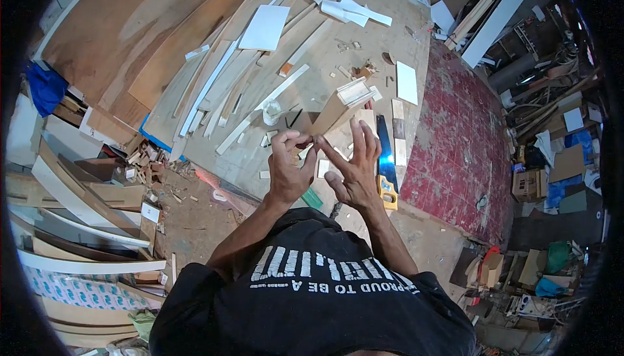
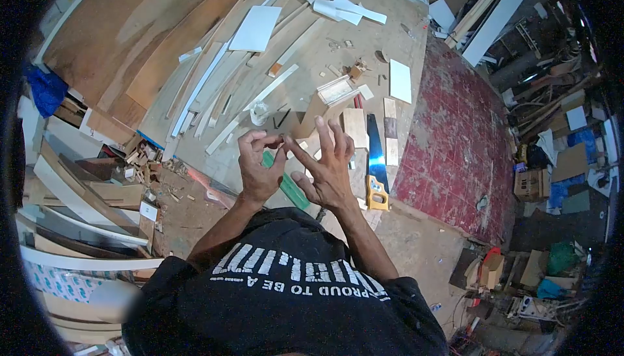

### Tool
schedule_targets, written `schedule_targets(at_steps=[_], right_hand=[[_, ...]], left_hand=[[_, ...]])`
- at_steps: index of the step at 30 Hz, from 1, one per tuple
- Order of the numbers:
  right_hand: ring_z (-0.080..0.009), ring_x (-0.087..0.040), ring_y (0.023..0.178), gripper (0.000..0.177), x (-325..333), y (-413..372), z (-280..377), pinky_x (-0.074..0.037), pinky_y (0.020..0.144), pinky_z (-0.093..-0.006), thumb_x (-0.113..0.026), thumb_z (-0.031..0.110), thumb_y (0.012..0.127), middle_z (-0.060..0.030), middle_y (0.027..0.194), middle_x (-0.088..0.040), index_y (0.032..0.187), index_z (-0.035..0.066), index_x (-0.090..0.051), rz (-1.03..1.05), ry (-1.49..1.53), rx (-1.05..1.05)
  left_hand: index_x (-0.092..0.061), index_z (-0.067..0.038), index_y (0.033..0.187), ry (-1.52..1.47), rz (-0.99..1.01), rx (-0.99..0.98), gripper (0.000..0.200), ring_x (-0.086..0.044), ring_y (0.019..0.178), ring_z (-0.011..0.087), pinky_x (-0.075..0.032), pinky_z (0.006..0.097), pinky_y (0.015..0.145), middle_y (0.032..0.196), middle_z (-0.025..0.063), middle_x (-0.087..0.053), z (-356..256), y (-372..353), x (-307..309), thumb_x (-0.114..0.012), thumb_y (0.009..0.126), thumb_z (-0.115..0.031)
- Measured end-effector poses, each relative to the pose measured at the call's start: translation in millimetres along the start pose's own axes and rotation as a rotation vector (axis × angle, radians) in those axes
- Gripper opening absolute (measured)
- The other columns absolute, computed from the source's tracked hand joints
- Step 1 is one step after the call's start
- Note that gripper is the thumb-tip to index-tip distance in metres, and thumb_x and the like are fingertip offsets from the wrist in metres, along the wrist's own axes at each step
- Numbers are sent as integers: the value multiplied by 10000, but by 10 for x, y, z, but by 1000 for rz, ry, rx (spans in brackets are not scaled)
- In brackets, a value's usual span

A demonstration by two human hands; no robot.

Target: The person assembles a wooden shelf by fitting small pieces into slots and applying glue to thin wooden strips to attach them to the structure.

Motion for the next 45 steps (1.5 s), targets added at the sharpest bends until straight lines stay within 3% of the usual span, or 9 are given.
schedule_targets(at_steps=[8,14,18,22,27,31,33,37,45], right_hand=[[-432,-239,1416,533,62,49,6,-193,1077,-575,-458,594,949,-201,1586,-263,1375,315,-616,-41,41,10],[-424,-257,1401,469,216,141,-7,-196,1082,-564,-468,524,966,-201,1551,-305,1263,229,-680,-140,48,-39],[-425,-256,1411,482,240,151,5,-167,1127,-545,-433,498,992,-223,1505,-337,1233,178,-701,-7,85,22],[-414,-275,1387,427,302,202,-59,-192,1087,-559,-482,474,966,-205,1480,-367,1167,168,-703,-91,110,-79],[-419,-247,1411,523,253,105,-2,-188,1096,-565,-444,539,970,-205,1588,-263,1377,264,-623,-32,134,-8],[-436,-237,1419,554,135,-74,-6,-181,1103,-566,-408,571,969,-208,1604,-237,1415,292,-585,22,41,-10],[-435,-235,1423,552,124,-89,-23,-180,1103,-567,-410,570,968,-203,1607,-232,1419,301,-579,-39,90,-36],[-439,-220,1434,553,128,-58,-36,-181,1095,-576,-412,568,969,-208,1613,-217,1434,309,-561,-29,26,-49],[-415,-216,1436,548,29,-134,-100,-166,1094,-585,-457,567,954,-202,1613,-225,1442,334,-545,-14,12,-74]], left_hand=[[-378,-7,1221,109,28,-234,578,-675,856,314,-561,368,748,1005,197,-620,-61,18,-39,-717,775,136],[-385,7,1221,206,61,-449,636,-644,827,353,-546,408,711,975,188,-594,-61,25,-75,-738,717,168],[-399,11,1201,243,77,-482,617,-651,843,348,-541,412,705,981,190,-596,-131,41,-63,-745,714,166],[-408,7,1189,219,92,-461,597,-654,849,350,-546,413,705,987,197,-599,-121,32,-83,-743,721,163],[-386,0,1201,128,81,-385,565,-673,890,342,-569,389,726,1015,208,-598,-71,21,-86,-710,767,160],[-377,-2,1202,98,38,-224,552,-682,918,327,-573,385,740,1030,208,-598,-92,3,-82,-700,784,157],[-385,-9,1160,134,50,-178,490,-700,979,258,-572,339,844,1059,198,-656,-74,-3,-65,-733,827,85],[-390,-6,1161,142,65,-242,479,-698,979,254,-573,339,835,1052,194,-657,-46,-22,-109,-729,834,80],[-389,-2,1157,105,46,-122,461,-695,939,245,-565,308,768,1049,194,-643,-62,-11,-127,-726,850,64]])
Point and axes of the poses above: each hand's wrist, its own y-axis towards the middle knuckle, its own x-axis out of the back of the hand, z = x × y, the point moved 2 cm from there along y, towards the middle knuckle
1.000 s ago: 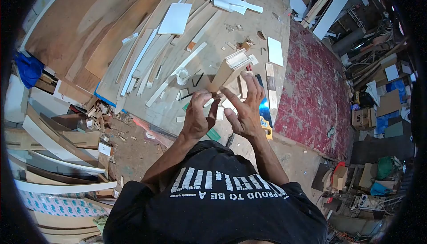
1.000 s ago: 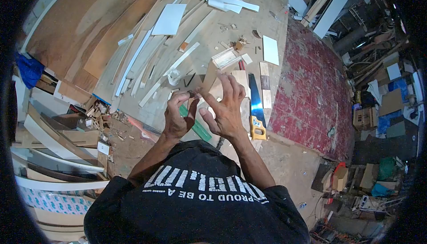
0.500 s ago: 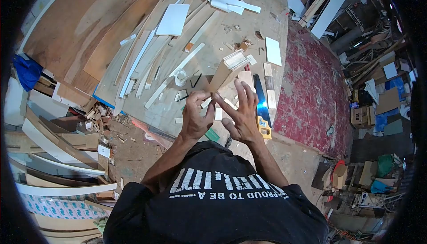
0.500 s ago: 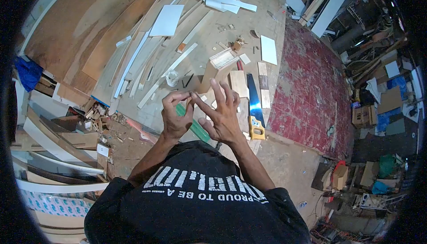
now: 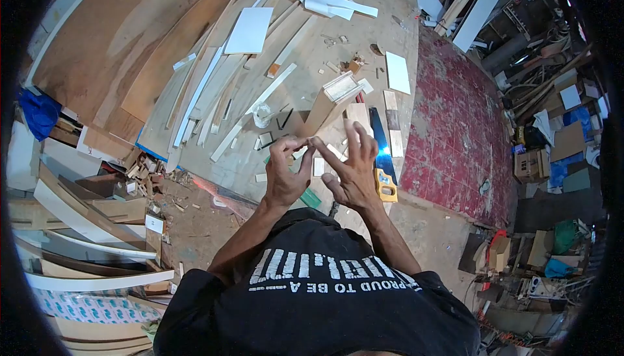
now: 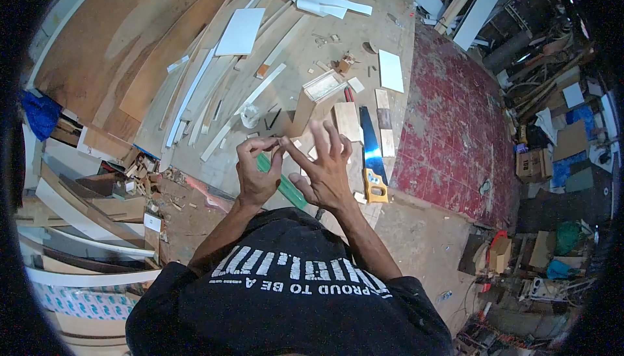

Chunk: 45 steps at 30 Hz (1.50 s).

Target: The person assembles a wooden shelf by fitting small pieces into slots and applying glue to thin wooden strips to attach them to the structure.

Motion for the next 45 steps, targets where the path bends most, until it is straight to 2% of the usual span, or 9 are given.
schedule_targets(at_steps=[2,5,8,16,19,23,38,43,45], right_hand=[[-427,-231,1434,543,52,-11,7,-166,1117,-564,-530,491,940,-223,1606,-225,1436,274,-559,69,-24,22],[-432,-254,1433,540,0,-145,-179,-162,1145,-547,-591,409,919,-198,1607,-245,1418,203,-576,-75,281,-146],[-298,-536,1225,360,-1,-83,-299,-398,1044,-418,-680,168,889,-168,1285,-581,1228,52,-643,-178,661,-403],[-174,-615,970,333,108,209,-244,-489,896,-318,-752,68,824,-77,1043,-667,1121,0,-618,-155,711,-471],[-278,-639,945,370,119,240,-285,-501,859,-379,-750,90,797,-150,1021,-664,1123,-10,-607,-197,606,-430],[-280,-581,1062,394,184,198,-264,-378,906,-445,-772,105,756,-106,1109,-629,1119,72,-622,-164,79,-187],[-208,-595,1021,311,-400,317,-405,-321,893,-436,-746,101,796,-21,1008,-673,1082,114,-625,-221,-210,-60],[-207,-603,804,335,-566,628,-818,-474,738,-343,-734,83,791,-108,908,-688,1081,23,-576,-425,486,-595],[-186,-593,789,344,-662,709,-1001,-488,730,-320,-729,99,803,-124,878,-692,1085,-2,-560,-414,508,-564]], left_hand=[[-381,-3,1168,-22,11,57,453,-700,921,254,-562,304,739,1027,186,-642,-3,9,-13,-712,865,57],[-405,-21,1161,-487,-30,628,390,-685,926,228,-552,315,793,1026,157,-651,143,71,-18,-691,900,21],[-428,-62,1222,-1054,-109,910,423,-608,954,178,-515,351,897,1012,95,-611,392,9,-103,-701,902,-13],[-452,-78,1171,-983,64,858,393,-646,893,128,-516,254,797,1015,84,-663,349,18,-446,-719,892,-8],[-460,-63,1152,-957,65,815,390,-640,868,118,-510,234,754,1010,93,-662,349,68,-522,-736,880,-21],[-472,-33,1124,-856,-40,889,376,-626,828,113,-512,242,725,975,92,-647,439,131,-586,-747,867,-34],[-468,24,1142,-532,-54,879,398,-557,767,98,-469,235,665,881,70,-603,561,322,-755,-736,866,-76],[-505,9,1156,-427,-21,738,427,-595,774,122,-503,255,690,906,75,-630,835,409,-784,-769,857,-142],[-532,-10,1150,-77,71,426,395,-627,786,134,-519,265,710,914,73,-648,1053,419,-820,-764,848,-113]])
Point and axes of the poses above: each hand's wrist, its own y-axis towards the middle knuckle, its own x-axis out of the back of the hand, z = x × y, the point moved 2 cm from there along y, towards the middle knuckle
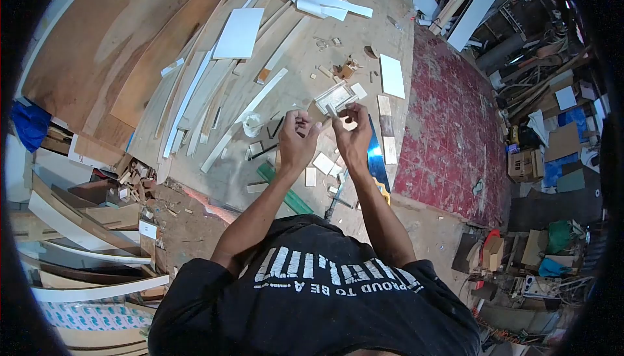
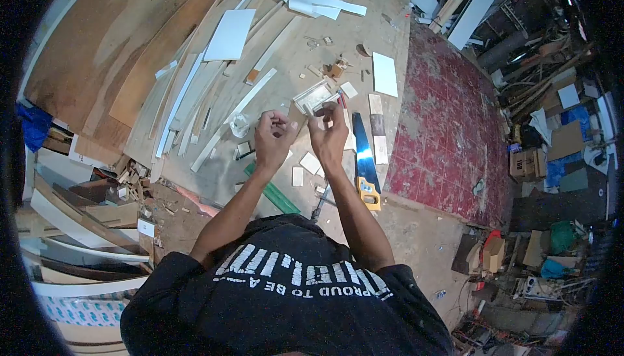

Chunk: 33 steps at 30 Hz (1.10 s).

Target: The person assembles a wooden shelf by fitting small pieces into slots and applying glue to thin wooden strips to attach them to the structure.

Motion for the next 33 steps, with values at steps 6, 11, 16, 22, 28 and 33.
schedule_targets(at_steps=[6,11,16,22,28,33], right_hand=[[-183,-600,793,354,-125,172,-92,-494,744,-329,-741,102,799,-116,859,-685,1089,4,-562,92,31,-27],[-183,-602,781,354,-169,175,-76,-500,716,-324,-748,87,793,-116,850,-680,1086,3,-567,91,9,-41],[-185,-605,781,334,-186,182,-119,-503,701,-317,-745,76,798,-112,853,-679,1076,4,-574,92,4,-35],[-201,-611,803,315,-20,415,-267,-496,737,-348,-734,102,790,-119,882,-680,1053,7,-591,-38,28,40],[-200,-597,825,371,232,808,-625,-486,765,-343,-724,163,806,-117,897,-682,1113,11,-581,-34,-15,33],[-171,-582,835,350,135,793,-694,-486,767,-319,-711,130,804,-92,880,-666,1111,25,-578,34,80,-52]], left_hand=[[-534,-25,1219,181,36,-228,476,-637,1094,267,-576,340,769,1197,152,-605,65,184,-61,-753,797,-25],[-507,-13,1263,180,72,-227,548,-570,1196,333,-560,394,855,1304,188,-546,44,309,-103,-756,775,-18],[-485,-10,1300,252,92,-281,623,-544,1225,371,-464,446,1022,1323,201,-538,27,341,-115,-782,753,-38],[-471,3,1323,249,128,-271,684,-505,1266,385,-407,452,1082,1343,221,-528,13,360,-102,-814,741,-105],[-562,13,1283,377,230,-343,611,-464,1315,386,-370,453,1121,1398,226,-505,-101,609,-238,-788,771,-231],[-583,-20,1301,428,316,-405,613,-456,1312,391,-382,465,1112,1399,221,-514,-39,737,-412,-776,797,-309]])
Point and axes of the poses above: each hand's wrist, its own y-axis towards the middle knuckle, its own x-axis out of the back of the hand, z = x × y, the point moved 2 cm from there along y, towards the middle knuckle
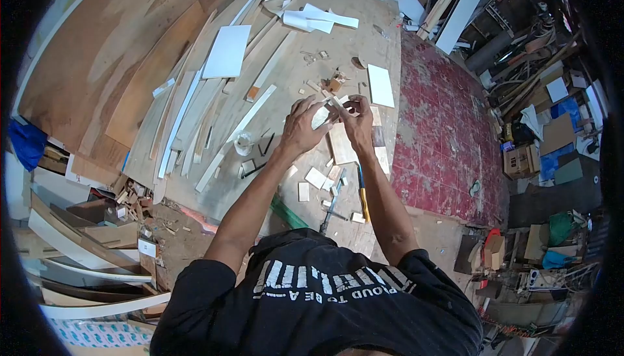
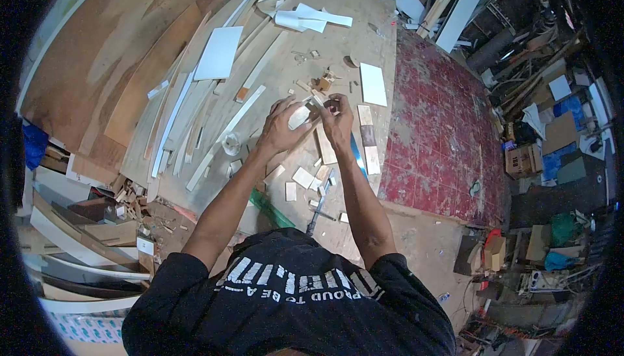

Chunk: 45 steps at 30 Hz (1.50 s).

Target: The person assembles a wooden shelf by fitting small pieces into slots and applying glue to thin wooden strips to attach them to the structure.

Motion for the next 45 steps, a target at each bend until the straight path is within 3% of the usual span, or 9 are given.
schedule_targets(at_steps=[6,15,24,26,28,31,39,41,45], right_hand=[[-161,-579,770,329,-24,23,-114,-495,722,-323,-705,121,804,-85,839,-661,1097,33,-584,1,7,23],[-251,-649,750,400,-42,101,33,-516,695,-373,-774,223,770,-149,847,-694,1063,12,-603,35,-179,63],[-264,-670,770,473,-57,141,20,-524,704,-377,-815,281,748,-164,858,-700,1064,-18,-628,36,-163,-175],[-252,-668,785,473,-53,168,-19,-527,720,-368,-827,268,740,-160,858,-700,1054,-29,-634,54,-171,-210],[-242,-658,795,467,-59,195,-130,-523,720,-365,-826,250,736,-149,866,-693,1062,-22,-630,63,-112,-263],[-224,-632,822,462,-83,207,-232,-512,728,-359,-820,205,727,-127,892,-673,1084,-11,-621,82,2,-363],[-215,-595,875,469,-121,155,-292,-492,774,-342,-791,116,710,-112,938,-638,1122,-7,-603,20,153,-428],[-176,-560,872,363,-135,140,-294,-437,777,-307,-753,64,751,-74,940,-616,1083,21,-615,10,160,-439],[-172,-554,865,366,-141,100,-255,-438,778,-307,-749,86,767,-71,936,-613,1099,26,-608,-12,179,-415]], left_hand=[[-564,-35,1340,1,16,-31,636,-465,1307,375,-386,452,1111,1393,207,-526,26,14,-70,-771,800,-300],[-543,-6,1357,-38,54,0,632,-477,1300,352,-388,430,1113,1371,200,-548,-4,34,-54,-733,813,-265],[-517,-31,1391,1,143,26,685,-465,1310,361,-405,459,1096,1390,188,-526,-14,102,-67,-742,796,-284],[-510,-59,1406,9,180,42,699,-465,1309,358,-420,485,1078,1396,174,-518,-84,142,-16,-747,792,-294],[-496,-162,1439,184,317,56,717,-470,1304,340,-449,546,1026,1418,132,-487,-178,174,49,-753,791,-326],[-505,-231,1431,319,341,56,685,-484,1283,326,-479,586,958,1395,102,-481,-217,201,24,-743,803,-367],[-526,-222,1431,340,411,76,658,-517,1250,358,-512,524,953,1400,149,-480,-237,237,8,-698,818,-385],[-529,-221,1429,346,415,73,651,-522,1240,361,-516,523,947,1391,149,-483,-241,249,12,-696,820,-380],[-463,-225,1472,353,432,82,720,-531,1221,377,-514,529,940,1380,157,-489,-284,263,29,-697,806,-362]])
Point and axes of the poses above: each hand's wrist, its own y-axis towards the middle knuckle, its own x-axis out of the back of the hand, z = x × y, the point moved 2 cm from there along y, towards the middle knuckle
